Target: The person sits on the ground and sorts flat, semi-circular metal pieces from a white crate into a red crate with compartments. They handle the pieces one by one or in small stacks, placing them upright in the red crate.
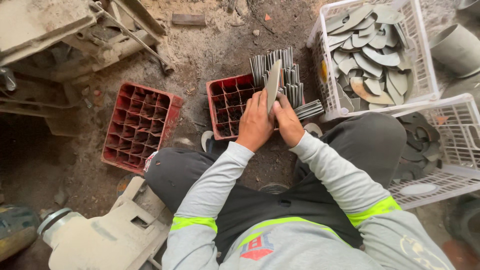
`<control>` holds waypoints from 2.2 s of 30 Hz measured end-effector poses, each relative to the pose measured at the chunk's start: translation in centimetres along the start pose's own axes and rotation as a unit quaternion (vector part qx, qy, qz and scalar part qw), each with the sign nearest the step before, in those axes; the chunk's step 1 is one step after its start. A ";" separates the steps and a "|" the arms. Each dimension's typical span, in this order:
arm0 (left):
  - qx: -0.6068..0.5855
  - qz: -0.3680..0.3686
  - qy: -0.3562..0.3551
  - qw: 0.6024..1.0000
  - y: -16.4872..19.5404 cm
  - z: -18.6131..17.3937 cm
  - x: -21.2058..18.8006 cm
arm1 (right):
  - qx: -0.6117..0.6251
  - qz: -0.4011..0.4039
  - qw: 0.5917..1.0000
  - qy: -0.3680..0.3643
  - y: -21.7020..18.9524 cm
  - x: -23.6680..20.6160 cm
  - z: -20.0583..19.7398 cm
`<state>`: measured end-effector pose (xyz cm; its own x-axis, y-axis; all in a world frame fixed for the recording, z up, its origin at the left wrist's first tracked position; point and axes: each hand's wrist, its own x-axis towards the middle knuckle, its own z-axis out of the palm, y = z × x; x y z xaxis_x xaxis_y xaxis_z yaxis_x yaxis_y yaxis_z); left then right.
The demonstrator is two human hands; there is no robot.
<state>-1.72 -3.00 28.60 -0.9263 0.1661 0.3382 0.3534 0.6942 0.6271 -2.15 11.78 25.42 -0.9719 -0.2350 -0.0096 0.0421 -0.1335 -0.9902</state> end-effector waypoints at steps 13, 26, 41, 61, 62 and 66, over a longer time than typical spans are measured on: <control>0.010 0.033 -0.101 0.994 1.6 0.1 0.1 | 0.154 0.037 0.984 0.079 -0.6 0.7 -0.2; -0.592 -0.321 0.013 0.739 -2.2 -1.1 1.9 | -0.387 -0.145 0.910 -0.030 -5.9 -0.7 2.3; -0.635 -0.353 -0.054 0.685 -2.8 -3.6 2.1 | -0.368 -0.122 0.845 0.369 -7.5 -12.3 -29.1; -0.705 -0.306 -0.160 0.620 -1.9 -3.0 2.3 | -0.695 0.193 0.686 0.099 11.4 -16.9 -30.5; -0.709 -0.310 -0.153 0.614 -1.8 -3.3 2.3 | -0.649 0.213 0.724 0.097 11.8 -17.2 -30.3; -0.723 -0.287 -0.149 0.610 -1.3 -4.2 2.9 | -0.624 0.171 0.739 0.186 12.1 -18.4 -29.5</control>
<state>-4.26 -6.36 31.74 -0.8580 0.4562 -0.2362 -0.4948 -0.6104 0.6185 9.44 42.89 9.49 -0.9598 0.2632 -0.0972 0.2801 0.9192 -0.2768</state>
